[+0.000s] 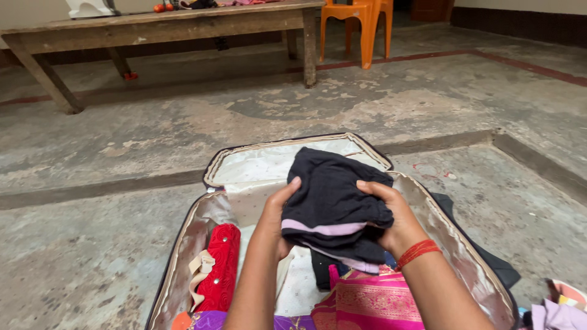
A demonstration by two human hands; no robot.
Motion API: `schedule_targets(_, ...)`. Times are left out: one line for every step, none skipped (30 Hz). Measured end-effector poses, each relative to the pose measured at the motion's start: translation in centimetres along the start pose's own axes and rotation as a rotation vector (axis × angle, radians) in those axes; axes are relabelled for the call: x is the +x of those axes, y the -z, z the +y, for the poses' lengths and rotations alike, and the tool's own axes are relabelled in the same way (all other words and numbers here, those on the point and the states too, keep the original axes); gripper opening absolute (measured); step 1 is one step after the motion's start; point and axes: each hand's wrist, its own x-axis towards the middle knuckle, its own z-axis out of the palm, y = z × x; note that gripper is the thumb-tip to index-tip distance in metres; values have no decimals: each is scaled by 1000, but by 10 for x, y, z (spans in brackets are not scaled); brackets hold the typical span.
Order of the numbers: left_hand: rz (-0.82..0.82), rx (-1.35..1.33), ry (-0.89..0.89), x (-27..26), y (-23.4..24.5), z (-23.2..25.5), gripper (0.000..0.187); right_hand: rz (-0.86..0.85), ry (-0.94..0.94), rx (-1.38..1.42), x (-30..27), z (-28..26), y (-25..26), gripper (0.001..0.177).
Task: The person unpacks a suitcase placed on the floor, removing various folded garments one by one. They handle a light purple t-shirt, a black garment, a red rolled item, and a pink fabric, placing them into a pile beside the suitcase.
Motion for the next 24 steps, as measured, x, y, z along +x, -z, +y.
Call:
schedule_targets(32, 37, 41, -1, -3, -2, 57, 45, 55, -38, -2, -5, 5, 32)
schedule_targets(64, 75, 80, -2, -5, -5, 55, 88, 110, -76, -4, -13, 10, 30)
schedule_targets(95, 113, 120, -1, -6, -7, 54, 132, 165, -115, -7, -20, 16, 29)
schedule_targets(64, 203, 109, 5, -10, -13, 49, 145, 171, -119, -10, -27, 22, 28)
schedule_targets(32, 292, 97, 11, -15, -20, 44, 159, 177, -122, -14, -34, 28, 28)
schedule_targets(-2, 382, 85, 17, -20, -27, 40, 175, 184, -125, -18, -41, 34, 27)
schedule_targets(21, 412, 80, 23, -27, -35, 36, 169, 182, -81, -22, -47, 41, 27)
schedule_targets(43, 442, 78, 30, -37, -44, 35, 166, 181, -35, -28, -53, 49, 27)
schedule_targets(65, 473, 75, 36, -47, -52, 36, 162, 180, 10, -33, -60, 56, 28)
schedule_targets(66, 482, 71, 41, -58, -60, 34, 170, 217, 13, -38, -66, 65, 27)
schedule_targets(67, 490, 67, 46, -69, -67, 32, 178, 254, 16, -44, -73, 74, 27)
schedule_targets(73, 501, 62, 49, -78, -72, 30, 182, 288, 21, -48, -78, 82, 27)
schedule_targets(75, 534, 53, 53, -87, -78, 29, 189, 295, 3, -51, -85, 90, 27)
schedule_targets(77, 569, 47, 58, -96, -85, 28, 197, 300, -13, -55, -92, 98, 28)
schedule_targets(79, 603, 40, 62, -103, -93, 28, 206, 305, -30, -59, -98, 107, 29)
schedule_targets(71, 598, 47, 68, -111, -102, 27, 230, 311, -44, -63, -105, 116, 28)
schedule_targets(62, 593, 55, 74, -118, -112, 26, 255, 316, -59, -67, -111, 125, 27)
schedule_targets(55, 588, 59, 80, -126, -122, 26, 277, 322, -74, -71, -117, 132, 27)
schedule_targets(59, 596, 49, 86, -133, -133, 25, 278, 358, -86, -77, -123, 138, 28)
schedule_targets(69, 605, 40, 91, -138, -145, 24, 278, 389, -97, -83, -127, 142, 30)
schedule_targets(79, 614, 31, 95, -142, -157, 24, 278, 420, -108, -89, -130, 146, 33)
schedule_targets(43, 584, -1, 99, -148, -169, 24, 288, 435, -137, -95, -134, 150, 35)
schedule_targets(7, 554, -33, 104, -155, -179, 25, 299, 449, -166, -102, -138, 154, 37)
schedule_targets(-31, 523, -63, 107, -160, -187, 25, 312, 464, -196, -109, -142, 158, 39)
